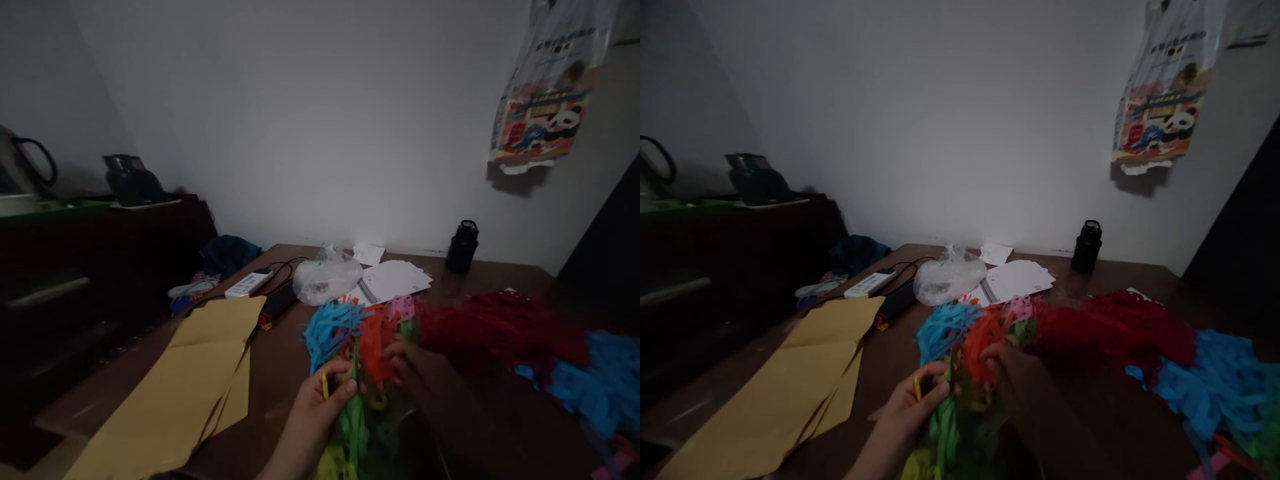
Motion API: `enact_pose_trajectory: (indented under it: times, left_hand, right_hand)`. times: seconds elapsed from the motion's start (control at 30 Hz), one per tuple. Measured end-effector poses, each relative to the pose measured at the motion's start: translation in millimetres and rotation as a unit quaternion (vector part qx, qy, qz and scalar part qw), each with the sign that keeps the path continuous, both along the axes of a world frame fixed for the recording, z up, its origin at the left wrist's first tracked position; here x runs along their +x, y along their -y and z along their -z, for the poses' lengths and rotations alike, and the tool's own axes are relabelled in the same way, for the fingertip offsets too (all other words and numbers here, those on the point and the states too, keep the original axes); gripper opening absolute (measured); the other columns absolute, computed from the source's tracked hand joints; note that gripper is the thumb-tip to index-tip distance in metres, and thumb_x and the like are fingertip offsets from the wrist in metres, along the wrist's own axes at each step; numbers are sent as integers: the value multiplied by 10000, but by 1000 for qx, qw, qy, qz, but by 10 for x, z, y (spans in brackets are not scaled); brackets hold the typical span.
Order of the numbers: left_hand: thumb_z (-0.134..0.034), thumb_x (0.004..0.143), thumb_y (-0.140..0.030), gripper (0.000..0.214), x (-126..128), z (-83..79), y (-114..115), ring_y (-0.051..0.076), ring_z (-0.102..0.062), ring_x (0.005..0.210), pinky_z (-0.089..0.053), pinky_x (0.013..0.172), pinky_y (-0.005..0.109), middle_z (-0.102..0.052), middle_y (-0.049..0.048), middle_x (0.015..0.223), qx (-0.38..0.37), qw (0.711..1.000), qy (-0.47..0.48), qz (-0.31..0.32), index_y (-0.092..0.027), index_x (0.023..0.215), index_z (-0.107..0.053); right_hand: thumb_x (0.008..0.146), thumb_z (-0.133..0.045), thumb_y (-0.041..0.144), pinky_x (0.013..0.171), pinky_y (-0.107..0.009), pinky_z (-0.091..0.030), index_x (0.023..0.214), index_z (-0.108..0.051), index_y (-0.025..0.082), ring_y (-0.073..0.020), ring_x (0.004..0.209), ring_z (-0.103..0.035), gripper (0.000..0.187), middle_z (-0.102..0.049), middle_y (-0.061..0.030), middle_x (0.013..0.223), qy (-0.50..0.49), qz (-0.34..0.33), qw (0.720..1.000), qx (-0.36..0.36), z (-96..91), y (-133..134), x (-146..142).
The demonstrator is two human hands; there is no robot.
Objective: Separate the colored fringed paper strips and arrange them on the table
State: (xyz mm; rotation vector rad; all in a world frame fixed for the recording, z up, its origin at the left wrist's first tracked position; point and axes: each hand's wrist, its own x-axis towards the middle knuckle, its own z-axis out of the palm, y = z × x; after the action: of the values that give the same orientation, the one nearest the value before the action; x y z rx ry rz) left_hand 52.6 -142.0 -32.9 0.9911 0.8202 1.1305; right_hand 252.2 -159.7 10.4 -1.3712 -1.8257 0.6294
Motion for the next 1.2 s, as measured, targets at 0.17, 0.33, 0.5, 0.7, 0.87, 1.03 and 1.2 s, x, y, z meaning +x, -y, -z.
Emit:
enact_pose_trajectory:
  times: [0.17,0.33,0.5,0.7,0.87,1.03,1.2]
  left_hand:
    - [-867,575,-456,439,63,-7,23,148,-601,587,-451,571,218,-697,16,677,14,999,-32,-6,-168,860,-698]
    - [-856,605,-437,409,63,-38,70,151,-590,612,-444,586,223,-689,10,684,15,997,-71,23,-182,889,-707]
    - [-849,612,-456,415,112,-53,177,178,-626,656,-476,642,252,-724,36,725,12,998,-42,33,-187,895,-710]
    - [-859,614,-419,385,157,-166,277,187,-642,661,-486,635,257,-718,38,710,-28,999,-19,22,-185,883,-713]
    - [-857,611,-436,408,142,-178,267,182,-637,638,-488,623,255,-707,36,693,-26,999,-25,28,-179,892,-711]
    - [-855,609,-450,400,144,-158,276,148,-596,620,-462,606,217,-684,15,676,-20,999,-44,19,-178,861,-704]
    - [-849,613,-461,404,132,-101,282,120,-537,605,-429,590,194,-625,-20,651,1,998,-69,-9,-180,864,-703]
  right_hand:
    - [837,-504,240,577,-222,-487,1193,-628,261,-176,677,-698,378,-734,-30,791,17,26,998,-48,143,110,137]
    - [916,-496,368,585,-207,-505,950,-695,264,-168,675,-701,227,-743,-5,790,-52,62,996,-23,-13,253,193]
    - [956,-443,325,610,-174,-490,906,-667,254,-123,632,-672,240,-717,11,745,-19,9,996,82,122,328,-83]
    - [974,-423,308,614,-140,-477,884,-638,258,-104,636,-662,239,-702,24,731,-8,7,996,92,244,304,-108]
    - [969,-431,254,640,-122,-488,895,-629,253,-94,657,-672,212,-706,31,743,-20,8,991,130,170,327,-99]
    - [962,-436,213,639,-129,-515,938,-622,256,-102,663,-692,193,-729,25,786,17,23,979,203,244,300,-111]
    - [966,-419,195,644,-147,-528,961,-591,246,-105,647,-693,180,-721,26,767,62,27,961,268,245,323,-102]
